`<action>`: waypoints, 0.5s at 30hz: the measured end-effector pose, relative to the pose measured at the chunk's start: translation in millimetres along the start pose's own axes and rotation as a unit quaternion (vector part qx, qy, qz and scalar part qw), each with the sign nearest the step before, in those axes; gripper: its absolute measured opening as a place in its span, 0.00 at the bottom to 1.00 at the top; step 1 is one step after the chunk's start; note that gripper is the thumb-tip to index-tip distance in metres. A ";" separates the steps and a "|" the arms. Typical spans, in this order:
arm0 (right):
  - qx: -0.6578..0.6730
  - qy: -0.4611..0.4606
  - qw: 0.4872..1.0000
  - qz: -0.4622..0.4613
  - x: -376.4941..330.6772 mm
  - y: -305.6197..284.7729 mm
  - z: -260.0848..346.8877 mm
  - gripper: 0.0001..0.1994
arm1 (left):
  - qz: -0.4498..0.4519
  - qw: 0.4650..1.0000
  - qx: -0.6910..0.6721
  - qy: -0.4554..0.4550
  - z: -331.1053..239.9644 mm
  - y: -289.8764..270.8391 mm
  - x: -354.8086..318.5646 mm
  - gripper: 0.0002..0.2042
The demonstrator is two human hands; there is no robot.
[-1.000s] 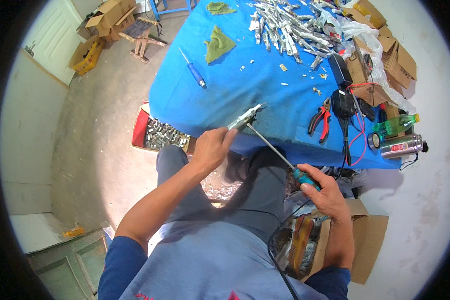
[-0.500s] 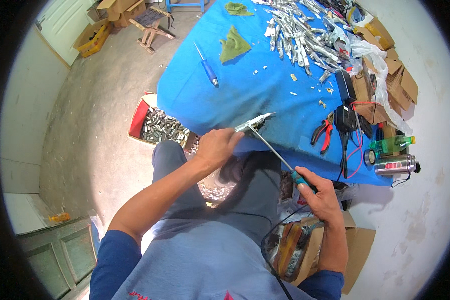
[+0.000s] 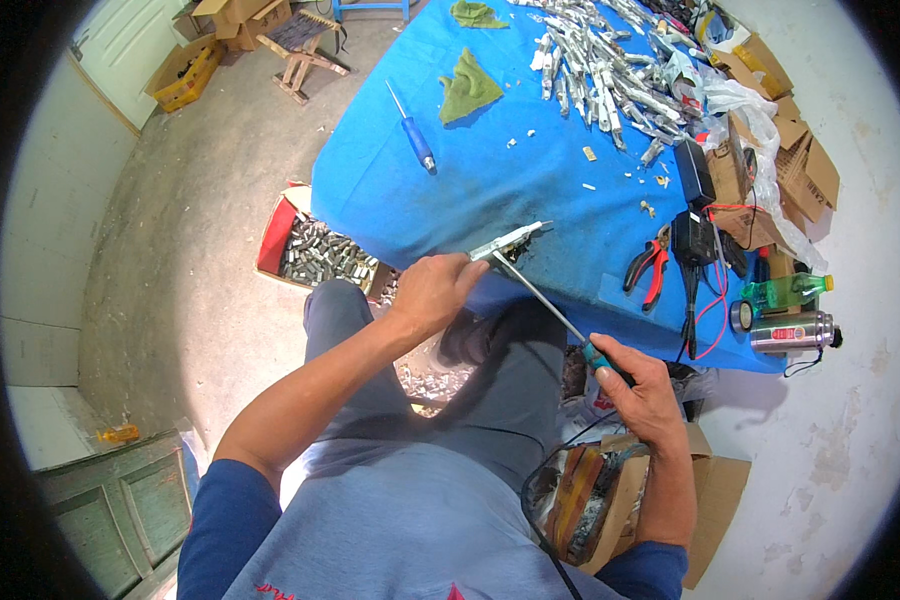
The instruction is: The person uses a screwdriver to remove screws from a metal strip component held in their lap and on a table.
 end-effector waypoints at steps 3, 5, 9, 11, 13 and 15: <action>-0.035 -0.040 0.999 -0.011 4.1 -0.7 6.7 0.18 | 0.003 1.000 0.006 0.000 -1.7 -1.1 0.3 0.22; -0.062 -0.051 0.997 -0.016 5.8 -1.9 10.6 0.18 | 0.003 1.000 0.009 0.003 -1.9 -0.6 0.7 0.22; -0.100 -0.063 0.993 -0.007 11.7 -6.7 20.5 0.18 | 0.002 1.000 0.012 0.002 -1.6 -2.0 0.7 0.22; -0.109 -0.075 0.991 0.002 16.4 -8.5 21.6 0.18 | 0.006 1.000 0.010 0.002 -2.9 -2.6 1.5 0.22; -0.116 -0.091 0.989 0.014 21.3 -11.7 20.8 0.18 | 0.009 1.000 0.008 0.003 -4.0 -3.3 1.7 0.22; -0.085 -0.084 0.993 0.019 26.4 -13.5 12.9 0.18 | 0.006 1.000 0.016 0.012 -3.3 -2.5 2.4 0.22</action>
Point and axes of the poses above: each hand's wrist, its own x-axis towards the middle knuckle, its own y-axis out of the palm, z = x × y, the point moved 4 cm from there along x, towards the middle knuckle, and after that the axes turned 14 degrees about -z, right-handed, at the moved point
